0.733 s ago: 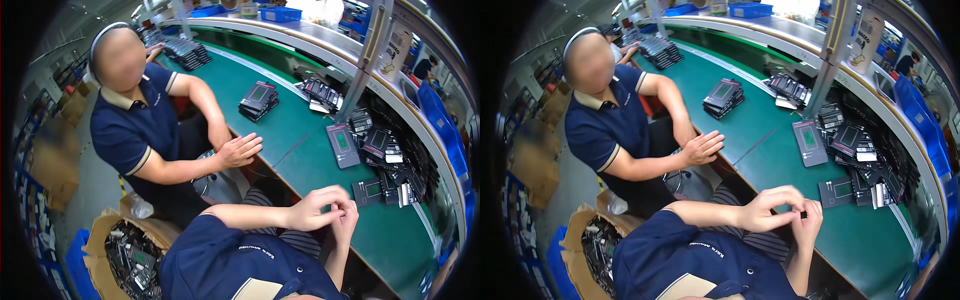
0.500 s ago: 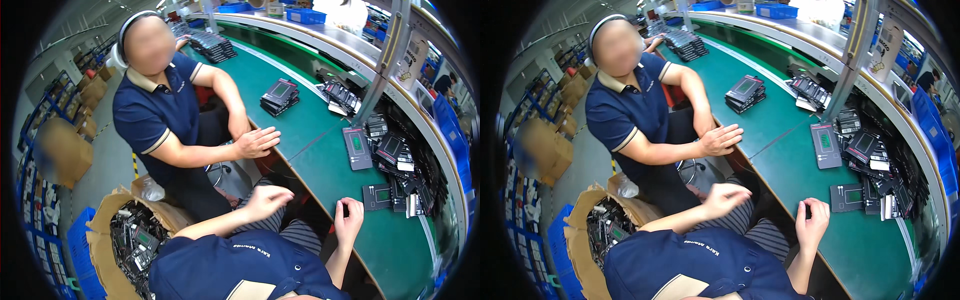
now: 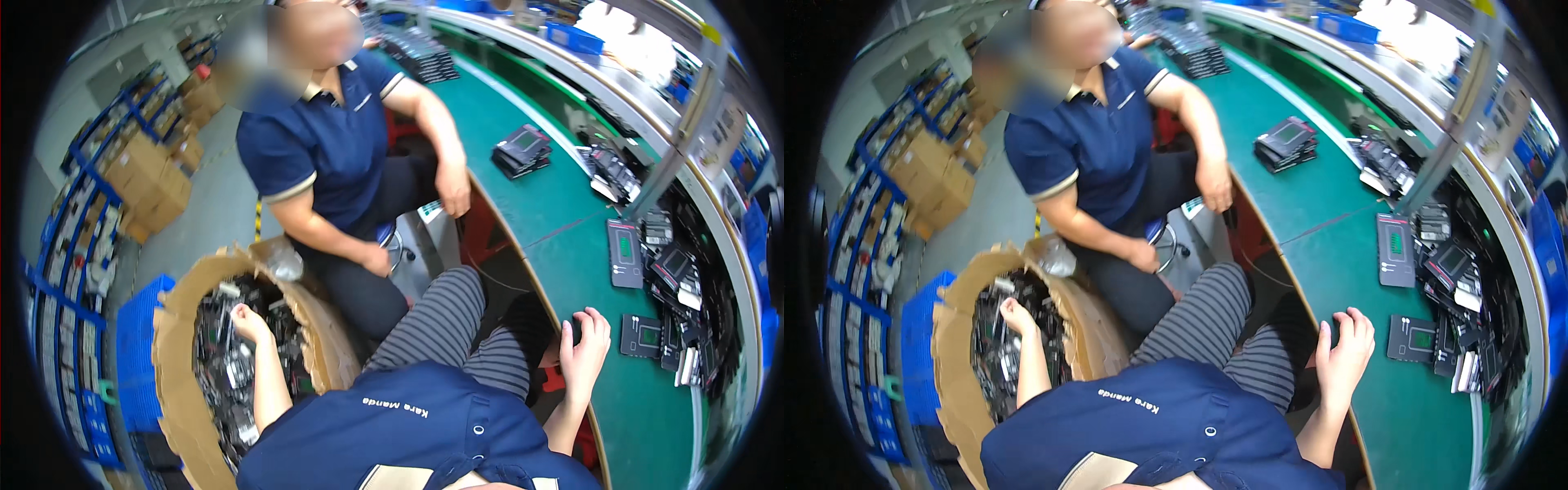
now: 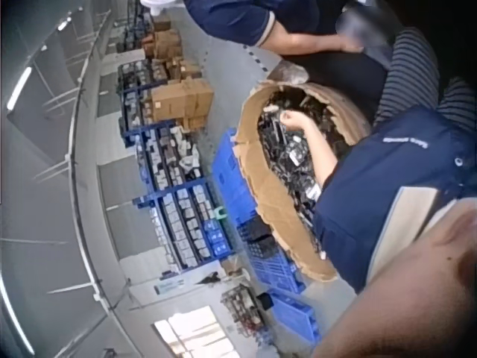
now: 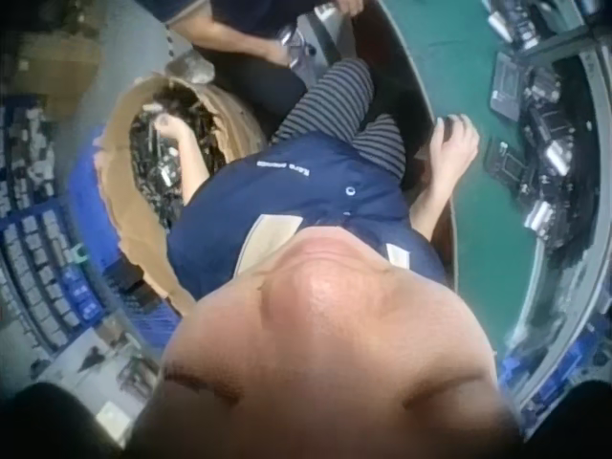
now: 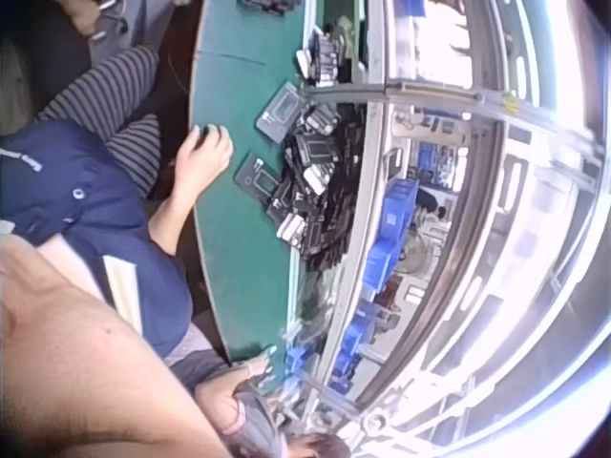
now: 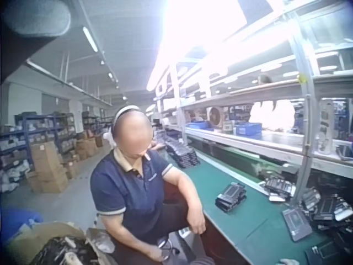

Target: The person picks up small electronic components from a large cardboard box and places them into clear plastic packaging sleeves on a green workbench. They handle the items one by one, inserting them into the sleeves and stacking the packaged units.

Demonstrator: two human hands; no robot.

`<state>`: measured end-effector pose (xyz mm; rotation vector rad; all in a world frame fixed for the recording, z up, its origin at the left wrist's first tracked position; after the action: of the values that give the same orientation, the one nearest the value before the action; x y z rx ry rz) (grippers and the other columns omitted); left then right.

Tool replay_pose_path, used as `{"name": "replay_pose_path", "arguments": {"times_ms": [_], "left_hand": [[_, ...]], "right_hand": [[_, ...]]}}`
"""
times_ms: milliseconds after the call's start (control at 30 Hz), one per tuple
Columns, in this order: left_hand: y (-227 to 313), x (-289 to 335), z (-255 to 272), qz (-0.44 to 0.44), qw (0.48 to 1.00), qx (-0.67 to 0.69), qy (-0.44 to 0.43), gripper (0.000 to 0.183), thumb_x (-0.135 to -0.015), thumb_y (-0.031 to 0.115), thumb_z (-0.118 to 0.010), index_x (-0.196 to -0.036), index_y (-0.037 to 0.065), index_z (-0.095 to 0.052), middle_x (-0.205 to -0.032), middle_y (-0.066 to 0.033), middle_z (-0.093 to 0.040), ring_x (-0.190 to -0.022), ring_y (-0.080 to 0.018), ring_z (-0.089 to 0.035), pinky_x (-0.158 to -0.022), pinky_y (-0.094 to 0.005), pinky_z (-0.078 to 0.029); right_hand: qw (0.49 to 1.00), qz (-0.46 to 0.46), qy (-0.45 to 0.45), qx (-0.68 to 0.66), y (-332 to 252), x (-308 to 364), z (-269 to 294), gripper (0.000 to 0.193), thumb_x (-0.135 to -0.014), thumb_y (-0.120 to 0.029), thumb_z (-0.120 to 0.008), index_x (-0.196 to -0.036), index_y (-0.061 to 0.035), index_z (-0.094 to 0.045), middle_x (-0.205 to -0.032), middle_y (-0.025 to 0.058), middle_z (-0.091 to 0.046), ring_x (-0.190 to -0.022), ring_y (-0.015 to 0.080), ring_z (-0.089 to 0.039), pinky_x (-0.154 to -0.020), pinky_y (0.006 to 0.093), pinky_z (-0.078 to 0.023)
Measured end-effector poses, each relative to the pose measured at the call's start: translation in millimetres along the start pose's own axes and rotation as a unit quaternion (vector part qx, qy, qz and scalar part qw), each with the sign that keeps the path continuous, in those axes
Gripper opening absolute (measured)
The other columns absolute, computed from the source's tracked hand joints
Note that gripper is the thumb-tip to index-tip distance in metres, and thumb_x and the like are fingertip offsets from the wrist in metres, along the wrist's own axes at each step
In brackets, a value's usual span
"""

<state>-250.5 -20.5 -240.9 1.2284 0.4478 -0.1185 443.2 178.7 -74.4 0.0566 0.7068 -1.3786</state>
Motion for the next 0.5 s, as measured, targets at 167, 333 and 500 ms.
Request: {"name": "replay_pose_path", "arguments": {"times_ms": [167,333,500], "left_hand": [[-174,74,82,0.227,0.876,-0.331,-0.267,0.061,-0.077,0.047,-0.069,-0.123,0.007,-0.063,-0.124,-0.0226,-0.063,-0.115,-0.0402,-0.060,-0.098,-0.0470,-0.048],[-67,149,107,0.089,0.833,-0.386,-0.386,0.079,-0.084,0.051,-0.066,-0.146,0.010,-0.040,-0.154,-0.0234,-0.029,-0.141,-0.0422,-0.028,-0.116,-0.0492,-0.025],[-79,142,131,0.040,0.856,-0.425,-0.293,0.068,-0.088,0.049,-0.063,-0.142,0.010,-0.046,-0.150,-0.0270,-0.032,-0.138,-0.0476,-0.028,-0.113,-0.0596,-0.023]], "right_hand": [[0.988,0.115,-0.070,-0.075,-39,-21,-30,0.030,-0.088,-0.019,-0.069,-0.111,-0.0019,-0.062,-0.130,0.0205,-0.055,-0.123,0.0384,-0.050,-0.106,0.0473,-0.039],[0.983,0.141,-0.095,-0.070,-42,-44,-62,0.031,-0.091,-0.024,-0.068,-0.114,-0.0034,-0.062,-0.134,0.0201,-0.052,-0.126,0.0368,-0.048,-0.106,0.0454,-0.039],[0.978,0.178,-0.097,-0.048,-46,-68,-87,0.027,-0.091,-0.024,-0.068,-0.108,-0.0025,-0.065,-0.130,0.0217,-0.056,-0.123,0.0383,-0.051,-0.105,0.0460,-0.039]]}}
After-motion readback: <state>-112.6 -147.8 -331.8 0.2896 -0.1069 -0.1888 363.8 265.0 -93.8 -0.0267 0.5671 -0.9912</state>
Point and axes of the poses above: each hand's wrist, its own x-axis away from the middle knuckle, its own z-axis out of the back of the hand, y = z × x, the point moved 4 cm from there along -x, towards the middle knuckle
